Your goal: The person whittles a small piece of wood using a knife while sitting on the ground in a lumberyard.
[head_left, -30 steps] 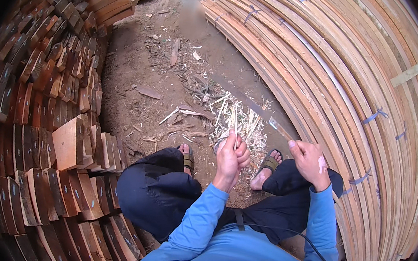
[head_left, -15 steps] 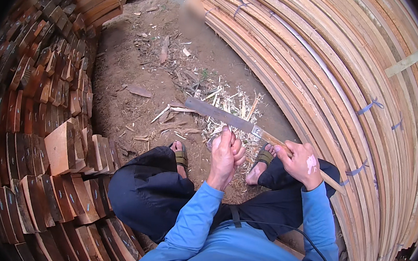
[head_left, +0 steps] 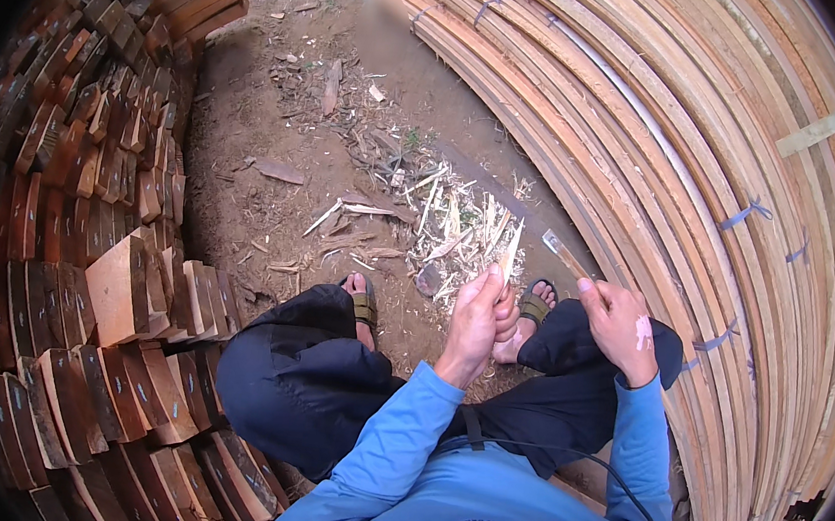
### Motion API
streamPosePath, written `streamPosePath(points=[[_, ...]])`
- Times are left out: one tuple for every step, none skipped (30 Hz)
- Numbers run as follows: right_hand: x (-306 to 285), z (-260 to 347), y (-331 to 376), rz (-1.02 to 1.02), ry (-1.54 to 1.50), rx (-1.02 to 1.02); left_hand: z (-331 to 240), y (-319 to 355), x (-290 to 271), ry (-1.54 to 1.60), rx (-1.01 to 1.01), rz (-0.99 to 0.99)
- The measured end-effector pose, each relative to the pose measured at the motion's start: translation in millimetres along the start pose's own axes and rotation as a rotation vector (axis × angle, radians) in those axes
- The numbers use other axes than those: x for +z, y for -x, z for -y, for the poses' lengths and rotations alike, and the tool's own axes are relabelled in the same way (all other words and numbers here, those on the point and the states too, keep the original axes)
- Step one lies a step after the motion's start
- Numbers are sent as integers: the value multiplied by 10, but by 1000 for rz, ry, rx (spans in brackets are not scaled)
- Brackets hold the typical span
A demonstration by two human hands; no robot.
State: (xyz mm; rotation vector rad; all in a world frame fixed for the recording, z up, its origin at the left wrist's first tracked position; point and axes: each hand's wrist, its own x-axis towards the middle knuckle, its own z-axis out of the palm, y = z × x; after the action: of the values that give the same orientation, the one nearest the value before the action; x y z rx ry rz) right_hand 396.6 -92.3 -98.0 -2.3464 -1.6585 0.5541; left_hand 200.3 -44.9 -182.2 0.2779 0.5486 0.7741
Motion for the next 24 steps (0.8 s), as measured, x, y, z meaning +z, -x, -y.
streamPosePath(points=[[21,-45,23,1,7,15,13,-4,-10,-1,-15,1],[28,-88,34,-2,15,30,11,-4,-8,30,-20,9],[42,-150,28,-43,6,50,4,1,-5,60,-24,16],[62,-219,20,-84,-3,70,-1,3,-4,91,-29,24],[68,-215,10,-124,-13,88,-5,-9,-18,103,-29,-20],[41,-195,34,-74,-36,80,-10,-31,-37,116,-29,-64],[-17,-152,83,-24,-58,73,-13,-57,-60,128,-28,-109],[-56,-103,120,25,-81,64,-12,-93,-92,111,-3,-138],[-49,-77,141,65,-60,36,-14,-111,-119,116,11,-142],[-38,-53,161,106,-40,7,-21,-121,-143,120,24,-146],[-28,-52,176,145,-20,-19,-36,-127,-143,123,35,-148],[1,-87,162,187,-24,5,-45,-122,-132,148,19,-122],[67,-143,150,146,-25,0,-45,-104,-101,134,2,-110],[136,-183,130,106,-25,-7,-49,-79,-57,120,-15,-98],[170,-202,122,65,-25,-13,-35,-61,-30,106,-31,-86],[168,-210,89,58,-13,9,20,-21,-17,18,-16,0],[167,-187,11,49,-5,31,34,27,53,-3,-43,24],[162,-169,-38,38,5,53,13,92,183,-24,-71,51],[173,-190,-55,19,-19,78,-7,123,249,-44,-99,78],[180,-233,-62,5,-39,103,27,64,129,-59,-4,82],[168,-253,-76,-11,-58,125,13,11,44,-85,31,12],[139,-229,-57,-6,-51,94,-18,-34,-30,-110,65,-58],[115,-188,-14,-2,-45,61,-46,-65,-70,-137,101,-128],[90,-146,26,1,-39,29,-51,-80,-81,-141,77,-167]])
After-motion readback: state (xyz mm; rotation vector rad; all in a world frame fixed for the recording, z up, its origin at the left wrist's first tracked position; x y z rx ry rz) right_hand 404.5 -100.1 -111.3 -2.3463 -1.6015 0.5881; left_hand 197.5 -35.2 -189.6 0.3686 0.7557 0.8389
